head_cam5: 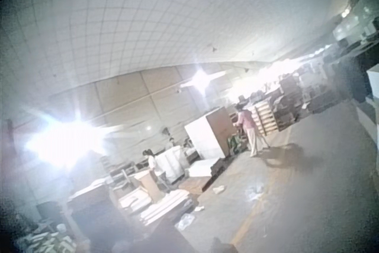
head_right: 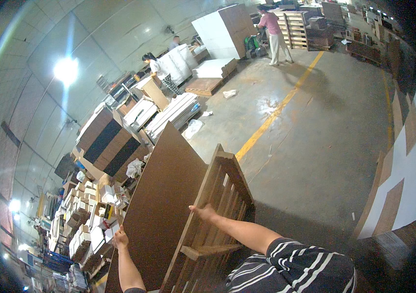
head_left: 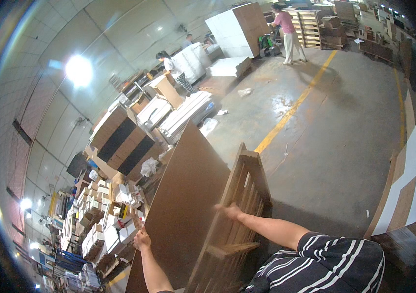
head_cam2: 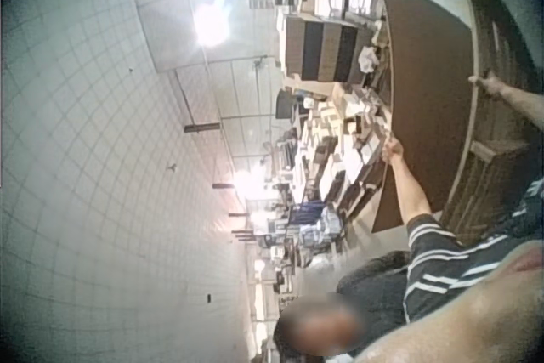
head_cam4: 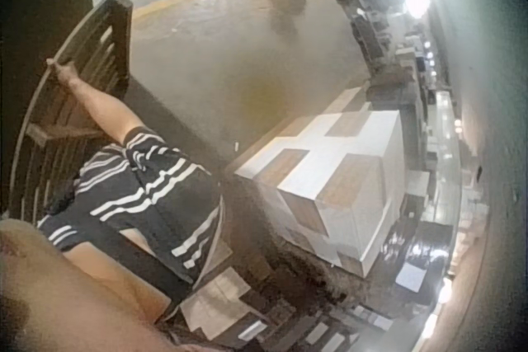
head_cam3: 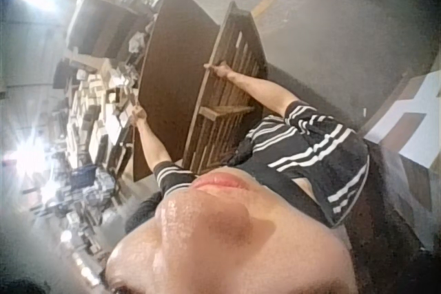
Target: The person walks through a warehouse and picks up a large flat board from the floor, then carries it to a wooden pallet and places it on top. The person repeats this process with another board.
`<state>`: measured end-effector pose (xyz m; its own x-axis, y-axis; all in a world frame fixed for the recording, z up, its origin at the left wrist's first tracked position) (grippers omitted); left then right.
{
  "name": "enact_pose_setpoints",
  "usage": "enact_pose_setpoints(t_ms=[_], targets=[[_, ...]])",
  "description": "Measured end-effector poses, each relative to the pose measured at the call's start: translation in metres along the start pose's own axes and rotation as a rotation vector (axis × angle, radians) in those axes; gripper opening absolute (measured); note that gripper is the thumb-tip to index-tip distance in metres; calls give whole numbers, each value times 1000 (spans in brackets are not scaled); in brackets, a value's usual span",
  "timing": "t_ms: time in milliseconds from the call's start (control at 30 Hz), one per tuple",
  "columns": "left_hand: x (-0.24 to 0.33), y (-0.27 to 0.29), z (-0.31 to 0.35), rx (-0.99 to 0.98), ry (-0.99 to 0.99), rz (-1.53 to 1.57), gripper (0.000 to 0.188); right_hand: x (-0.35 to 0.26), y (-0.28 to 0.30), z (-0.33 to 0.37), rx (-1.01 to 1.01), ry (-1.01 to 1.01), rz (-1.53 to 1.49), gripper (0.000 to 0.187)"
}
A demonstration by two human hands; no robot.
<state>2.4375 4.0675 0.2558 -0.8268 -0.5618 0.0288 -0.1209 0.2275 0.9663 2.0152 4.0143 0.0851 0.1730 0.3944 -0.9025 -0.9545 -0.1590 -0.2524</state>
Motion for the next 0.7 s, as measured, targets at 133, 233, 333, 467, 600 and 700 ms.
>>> enact_pose_setpoints(t_ms=[133, 233, 333, 467, 600, 700], targets=[[1, 2, 1, 22, -20, 21, 59, -15, -1, 13, 31, 38, -20, 100], [4, 7, 4, 29, -37, 9, 58, -18, 1, 17, 29, -78, 51, 104], [2, 13, 11, 42, -31, 8, 57, -24, -4, 23, -41, -44, 124, 109], [-4, 12, 9, 32, -28, 4, 51, -19, -2, 27, 141, -59, 90, 102], [-3, -4, -12, 10, -258, 168, 39, -12, -19, 6, -104, 12, 106, 77], [-9, -2, -8, 127, -65, 142, 41, 5, -22, -9, -22, -171, 90, 72]])
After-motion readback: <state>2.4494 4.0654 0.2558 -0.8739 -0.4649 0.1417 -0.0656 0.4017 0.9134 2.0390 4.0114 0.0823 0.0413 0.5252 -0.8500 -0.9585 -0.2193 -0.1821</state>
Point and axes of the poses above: each hand's wrist, its own z-axis away from the middle knuckle, its own y-axis out of the back of the hand, x = y × z, the point moved 5 cm from there along -z, towards the middle knuckle, and after that the axes turned 3 degrees about -y, right-handed, at the moved point
